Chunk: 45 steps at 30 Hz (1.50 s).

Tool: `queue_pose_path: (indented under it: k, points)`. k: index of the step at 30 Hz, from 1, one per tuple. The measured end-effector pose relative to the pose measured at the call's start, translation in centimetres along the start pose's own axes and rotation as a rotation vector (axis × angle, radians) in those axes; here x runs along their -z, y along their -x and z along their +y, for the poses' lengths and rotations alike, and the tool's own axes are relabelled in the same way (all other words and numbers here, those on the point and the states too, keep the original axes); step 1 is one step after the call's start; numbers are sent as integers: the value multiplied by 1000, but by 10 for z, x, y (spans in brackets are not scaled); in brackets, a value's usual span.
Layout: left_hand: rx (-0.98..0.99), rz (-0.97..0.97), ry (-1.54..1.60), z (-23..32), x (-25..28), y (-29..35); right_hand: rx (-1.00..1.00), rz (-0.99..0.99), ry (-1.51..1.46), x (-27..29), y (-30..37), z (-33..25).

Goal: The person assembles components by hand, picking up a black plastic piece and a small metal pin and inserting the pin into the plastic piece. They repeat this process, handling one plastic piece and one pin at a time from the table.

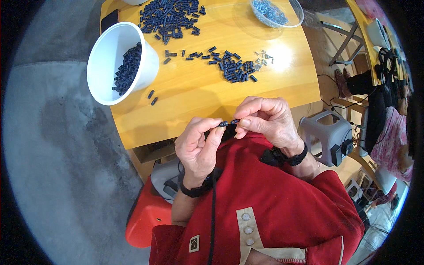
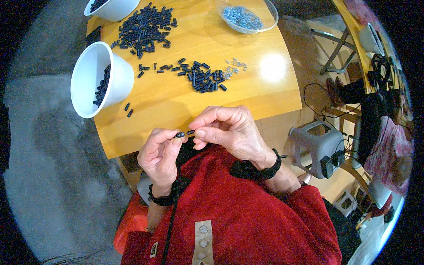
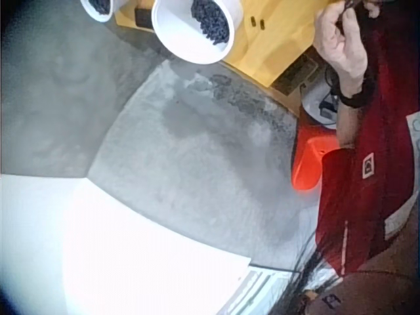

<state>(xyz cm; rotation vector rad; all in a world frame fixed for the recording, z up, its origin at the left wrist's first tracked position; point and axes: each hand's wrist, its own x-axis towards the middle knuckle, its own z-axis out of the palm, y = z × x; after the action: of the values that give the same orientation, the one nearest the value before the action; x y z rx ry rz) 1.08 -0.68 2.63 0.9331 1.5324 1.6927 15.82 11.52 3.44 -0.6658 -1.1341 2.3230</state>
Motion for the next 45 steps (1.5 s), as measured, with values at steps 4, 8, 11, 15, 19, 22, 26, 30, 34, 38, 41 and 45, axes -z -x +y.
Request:
queue_pose_path:
  k: [4, 8, 11, 15, 19, 22, 26, 30, 34, 38, 41, 45]
  points:
    - [-26, -24, -53, 0, -2, 3, 14, -16, -17, 0, 4, -1]
    - [-36, -9, -33, 2, -5, 4, 75, -23, 43, -1, 5, -1]
    - [-39, -47, -94, 4, -4, 4, 118, -33, 94, -2, 7, -4]
    - [-40, -63, -132, 7, -4, 5, 279, -96, 423, 3, 6, -7]
    - [70, -99, -149, 14, -1, 4, 546, -159, 696, 3, 1, -10]
    - [192, -90, 31, 23, -4, 2, 643, -150, 792, 0, 3, -9]
    - [255, -119, 78, 23, 0, 4, 741, -138, 879, -1, 5, -5]
    - [261, -102, 179, 19, -6, 10, 777, -85, 872, -4, 7, 3]
    - [125, -76, 72, 19, -9, 10, 600, -42, 670, -1, 5, 3]
    - [-19, -153, -87, 14, -6, 9, -21, -168, 30, 15, 2, 5]
    - [-89, -170, -126, 14, -11, 9, -212, -347, -410, 20, -4, 15]
    - [-219, -111, -226, 14, -17, 9, -243, -464, -646, 21, -8, 36]
